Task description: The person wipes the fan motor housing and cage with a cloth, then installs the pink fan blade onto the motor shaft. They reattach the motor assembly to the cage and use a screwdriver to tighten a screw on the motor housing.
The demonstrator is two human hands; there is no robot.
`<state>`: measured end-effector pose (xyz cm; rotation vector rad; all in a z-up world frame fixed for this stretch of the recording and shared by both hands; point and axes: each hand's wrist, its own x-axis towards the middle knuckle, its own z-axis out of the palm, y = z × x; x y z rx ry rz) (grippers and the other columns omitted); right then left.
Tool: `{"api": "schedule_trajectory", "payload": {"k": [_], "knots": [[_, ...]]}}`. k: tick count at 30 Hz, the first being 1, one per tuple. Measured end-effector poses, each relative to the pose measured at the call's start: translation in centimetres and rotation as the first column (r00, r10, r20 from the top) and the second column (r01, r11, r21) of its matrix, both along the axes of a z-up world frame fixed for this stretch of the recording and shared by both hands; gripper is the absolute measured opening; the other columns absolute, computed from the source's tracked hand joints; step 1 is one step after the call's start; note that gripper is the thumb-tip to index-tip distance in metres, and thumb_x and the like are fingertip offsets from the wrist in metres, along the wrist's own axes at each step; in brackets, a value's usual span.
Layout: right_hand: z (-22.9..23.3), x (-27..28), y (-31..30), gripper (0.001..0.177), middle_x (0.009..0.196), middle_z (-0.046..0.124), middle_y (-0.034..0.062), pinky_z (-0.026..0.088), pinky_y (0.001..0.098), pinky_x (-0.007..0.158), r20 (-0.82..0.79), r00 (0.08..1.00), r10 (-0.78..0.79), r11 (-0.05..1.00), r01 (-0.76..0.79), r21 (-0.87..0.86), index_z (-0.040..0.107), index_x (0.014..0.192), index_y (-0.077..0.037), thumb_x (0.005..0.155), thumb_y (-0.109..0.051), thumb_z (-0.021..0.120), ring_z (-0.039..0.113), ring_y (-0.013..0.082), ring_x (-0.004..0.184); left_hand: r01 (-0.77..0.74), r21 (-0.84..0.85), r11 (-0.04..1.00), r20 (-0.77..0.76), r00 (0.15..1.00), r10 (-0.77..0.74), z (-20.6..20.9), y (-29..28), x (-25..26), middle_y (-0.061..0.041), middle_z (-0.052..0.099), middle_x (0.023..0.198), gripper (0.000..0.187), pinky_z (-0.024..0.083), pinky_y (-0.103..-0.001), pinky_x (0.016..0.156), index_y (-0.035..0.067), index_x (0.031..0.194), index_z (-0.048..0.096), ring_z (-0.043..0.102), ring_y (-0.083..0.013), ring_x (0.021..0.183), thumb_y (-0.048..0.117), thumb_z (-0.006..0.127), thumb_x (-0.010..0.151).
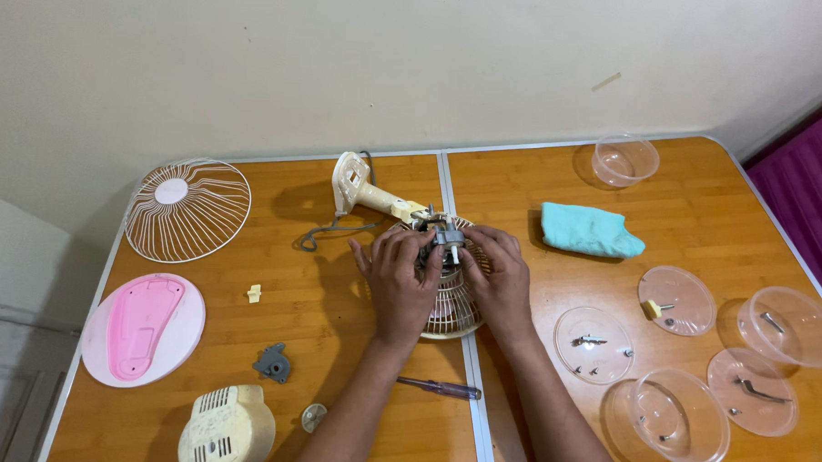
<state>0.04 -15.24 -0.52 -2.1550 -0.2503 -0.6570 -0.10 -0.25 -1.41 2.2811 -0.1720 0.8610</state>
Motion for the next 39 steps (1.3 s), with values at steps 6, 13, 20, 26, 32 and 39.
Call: {"api": "schedule_trajectory", "payload": {"k": [6,13,20,26,32,39], "knots": [[1.0,-0.2,-0.5,0.04,0.131,0.066,0.0125,0.051,0.0389,0.103,-0.096,0.992,0.086,0.996,-0.084,0.024,0.071,0.127,-0.007,0.088,-0.009,0.076,0.062,0.0293,0.124,0.027,0.026,0.999,0.029,0.999,-0.028,0.1,0.5,-0.3,-0.003,0.067,0.12,0.02,0.003,-0.074,0.122,0.018,0.112,0.07,0.056,-0.0259,0.129,0.029,0.065,0.097],[2.5,-0.7,-1.6,0.041,0.131,0.065,0.0133,0.052,0.039,0.103,-0.058,0.993,0.101,0.993,-0.104,-0.057,0.069,0.129,-0.007,0.088,-0.009,0.077,0.063,0.03,0.122,0.074,0.04,0.996,-0.015,0.997,-0.074,0.2,1.2,-0.5,-0.002,0.068,0.125,0.026,0.006,-0.072,0.123,0.02,0.122,0.071,0.056,-0.0253,0.132,0.026,0.065,0.097],[3.9,-2.6,-1.8,0.043,0.131,0.065,0.0142,0.051,0.04,0.102,-0.048,0.985,0.166,0.981,-0.169,-0.094,0.068,0.131,-0.006,0.088,-0.005,0.076,0.062,0.031,0.122,0.128,0.067,0.989,-0.077,0.989,-0.123,0.8,1.3,-1.1,-0.008,0.065,0.134,0.041,0.012,-0.073,0.121,0.016,0.138,0.062,0.053,-0.0278,0.135,0.029,0.064,0.099],[4.1,-5.3,-1.2,0.043,0.131,0.065,0.0132,0.051,0.0405,0.103,0.012,0.98,0.199,0.972,-0.196,-0.131,0.069,0.13,-0.007,0.088,-0.005,0.077,0.062,0.0319,0.123,0.132,0.049,0.99,-0.103,0.987,-0.126,1.5,1.8,-3.8,-0.009,0.062,0.138,0.047,0.016,-0.071,0.12,0.015,0.143,0.058,0.05,-0.0303,0.138,0.027,0.066,0.098],[4.3,-8.6,-0.2,0.04,0.13,0.064,0.0122,0.05,0.0417,0.103,0.039,0.974,0.222,0.969,-0.216,-0.122,0.07,0.127,-0.007,0.088,-0.005,0.077,0.059,0.0316,0.125,0.154,0.049,0.987,-0.115,0.982,-0.148,2.4,3.4,-8.1,-0.011,0.059,0.14,0.047,0.021,-0.065,0.121,0.011,0.142,0.058,0.05,-0.0314,0.138,0.016,0.067,0.096],[3.8,-10.4,2.3,0.035,0.128,0.065,0.0102,0.049,0.0424,0.108,0.056,0.944,0.326,0.939,-0.316,-0.138,0.071,0.124,-0.007,0.089,-0.003,0.075,0.058,0.0312,0.127,0.056,0.038,0.998,-0.116,0.992,-0.051,4.9,8.3,-13.0,-0.012,0.065,0.13,0.036,0.042,-0.047,0.111,0.007,0.131,0.065,0.059,-0.0322,0.122,0.011,0.066,0.095]]}}
